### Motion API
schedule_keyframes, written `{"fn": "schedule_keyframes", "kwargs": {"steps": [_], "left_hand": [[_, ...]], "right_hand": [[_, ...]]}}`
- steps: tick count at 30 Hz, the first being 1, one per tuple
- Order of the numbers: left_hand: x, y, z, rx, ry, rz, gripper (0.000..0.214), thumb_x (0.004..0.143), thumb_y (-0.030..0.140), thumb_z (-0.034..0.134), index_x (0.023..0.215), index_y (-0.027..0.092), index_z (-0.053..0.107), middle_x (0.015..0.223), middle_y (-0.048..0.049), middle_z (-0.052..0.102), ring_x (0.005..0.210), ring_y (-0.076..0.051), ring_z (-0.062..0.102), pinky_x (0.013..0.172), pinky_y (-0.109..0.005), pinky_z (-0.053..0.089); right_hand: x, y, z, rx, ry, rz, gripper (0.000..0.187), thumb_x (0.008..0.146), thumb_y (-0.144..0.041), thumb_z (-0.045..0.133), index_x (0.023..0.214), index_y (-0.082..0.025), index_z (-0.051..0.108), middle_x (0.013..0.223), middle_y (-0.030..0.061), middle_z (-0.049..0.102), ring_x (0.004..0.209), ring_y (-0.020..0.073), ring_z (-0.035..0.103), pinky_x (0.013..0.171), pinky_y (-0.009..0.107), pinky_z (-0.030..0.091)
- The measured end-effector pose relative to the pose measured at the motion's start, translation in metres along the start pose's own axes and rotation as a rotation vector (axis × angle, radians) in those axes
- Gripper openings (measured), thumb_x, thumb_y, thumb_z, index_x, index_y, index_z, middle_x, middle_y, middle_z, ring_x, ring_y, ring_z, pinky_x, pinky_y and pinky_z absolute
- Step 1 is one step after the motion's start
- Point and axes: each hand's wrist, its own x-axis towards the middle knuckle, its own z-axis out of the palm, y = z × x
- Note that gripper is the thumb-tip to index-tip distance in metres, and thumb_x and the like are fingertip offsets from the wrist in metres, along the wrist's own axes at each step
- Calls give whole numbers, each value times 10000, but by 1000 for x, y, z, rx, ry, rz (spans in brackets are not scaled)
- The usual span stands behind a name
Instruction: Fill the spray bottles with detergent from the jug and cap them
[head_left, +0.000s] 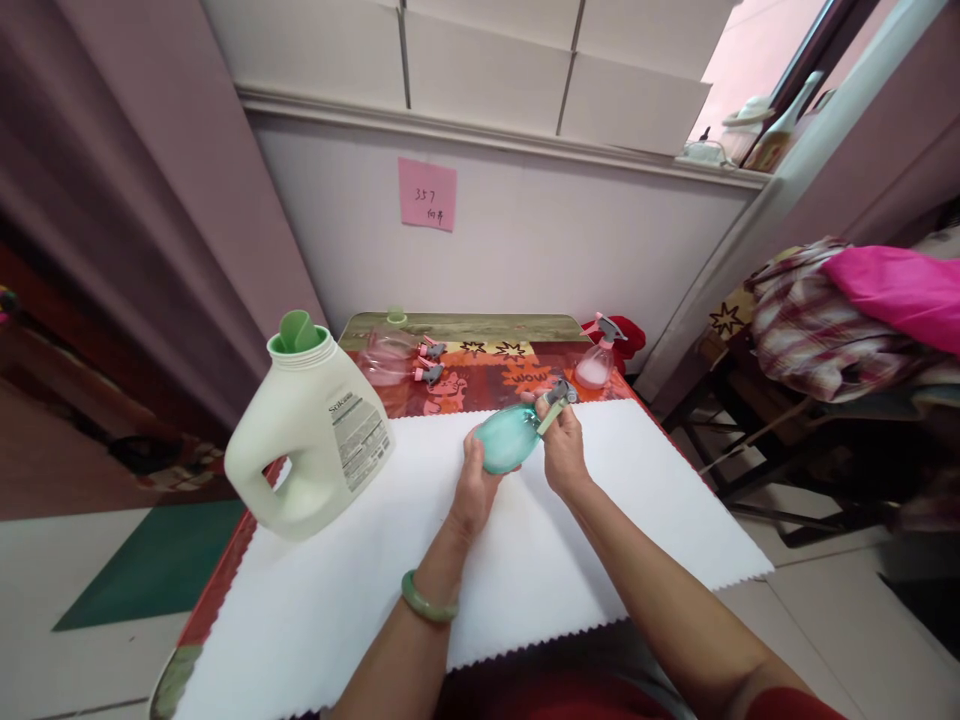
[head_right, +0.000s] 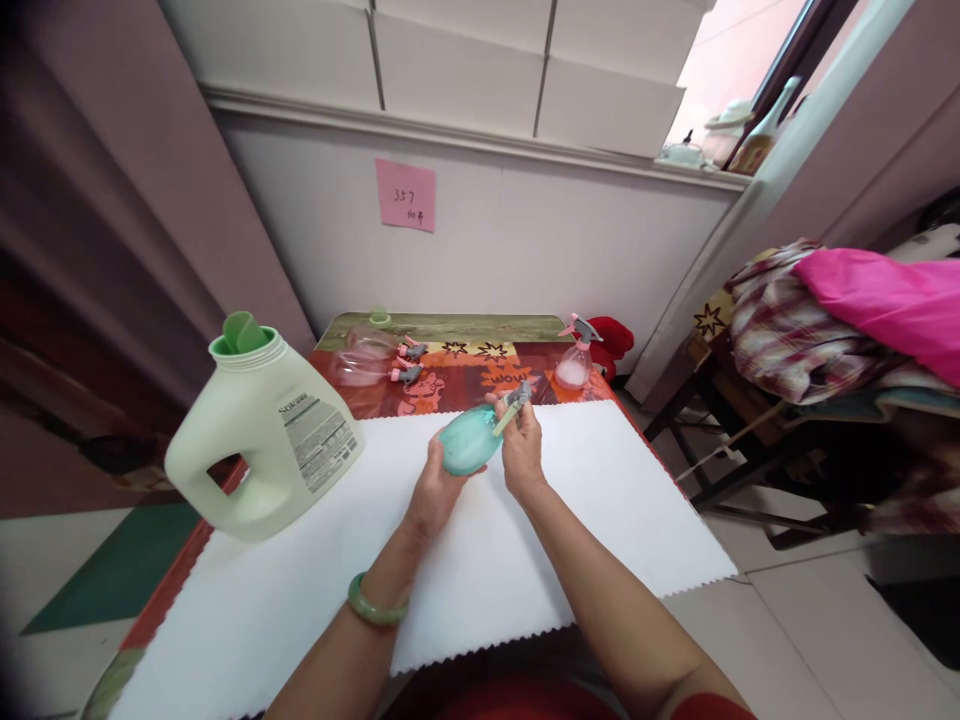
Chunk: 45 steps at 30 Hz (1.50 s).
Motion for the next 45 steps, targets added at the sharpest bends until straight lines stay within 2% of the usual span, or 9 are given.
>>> {"fn": "schedule_keyframes", "kwargs": {"steps": [6,12,16,19,21,29,32,36,45], "left_hand": [[-3,10,-4,-64,-8,-50,655,809,368,811,1375,277,493,1469,-115,554,1281,-288,578,1052,-478,468],[-7,12,0,19,-217,-57,655,695,319,857,1298,183,644,1298,-155,683,1280,-368,592,1095,-511,436],[-7,13,-2,152,-200,-103,737,657,371,872,1320,210,595,1164,-143,720,1076,-362,688,804,-458,585],[-6,11,-6,270,-158,-119,802,624,391,896,1313,238,515,1053,-119,709,876,-332,715,508,-334,532],[-5,8,-7,315,-122,-86,850,584,374,928,1288,234,473,1010,-87,683,784,-284,697,460,-300,501],[-2,-6,-8,476,-26,150,1025,461,326,1008,1290,299,405,1318,-85,565,1040,-250,665,818,-361,575],[-3,-6,-9,361,-72,0,1015,555,461,969,1346,340,344,1270,-89,603,853,-236,722,663,-337,569],[-5,-1,-6,159,-115,-190,814,849,777,561,1460,321,277,1079,-96,681,613,-241,705,486,-315,472],[-5,2,-1,75,-115,-42,635,889,529,690,1394,209,475,1244,-136,625,880,-214,631,716,-350,478]], "right_hand": [[1,-5,-1,60,-92,-46,374,881,-557,676,1056,-227,647,1131,85,781,1074,247,697,971,412,487],[3,-15,-7,90,-277,1,326,926,-546,618,1079,-260,649,1121,76,773,1099,263,698,948,419,525],[2,-14,-10,7,-234,-24,371,942,-584,573,1057,-248,681,1096,103,765,1097,279,691,951,431,530],[2,-11,-13,-54,-193,-40,398,951,-602,549,1046,-243,695,1123,105,758,1119,281,678,979,433,519],[1,-9,-14,-68,-176,-34,409,947,-614,550,1041,-244,696,1135,96,759,1135,279,673,991,427,513],[-4,-8,-7,-20,-131,-33,432,943,-613,571,1049,-221,717,1151,81,769,1074,252,691,972,395,508],[-5,-8,-8,-61,-121,-42,444,937,-617,582,1036,-213,739,1132,87,771,1052,255,693,930,386,515],[-4,-9,-13,-92,-139,-52,460,944,-622,571,1070,-211,733,1140,89,770,1056,257,687,905,378,521],[-4,-15,-7,-85,-120,-84,417,945,-605,569,1048,-225,708,1124,81,763,1066,246,685,948,383,515]]}}
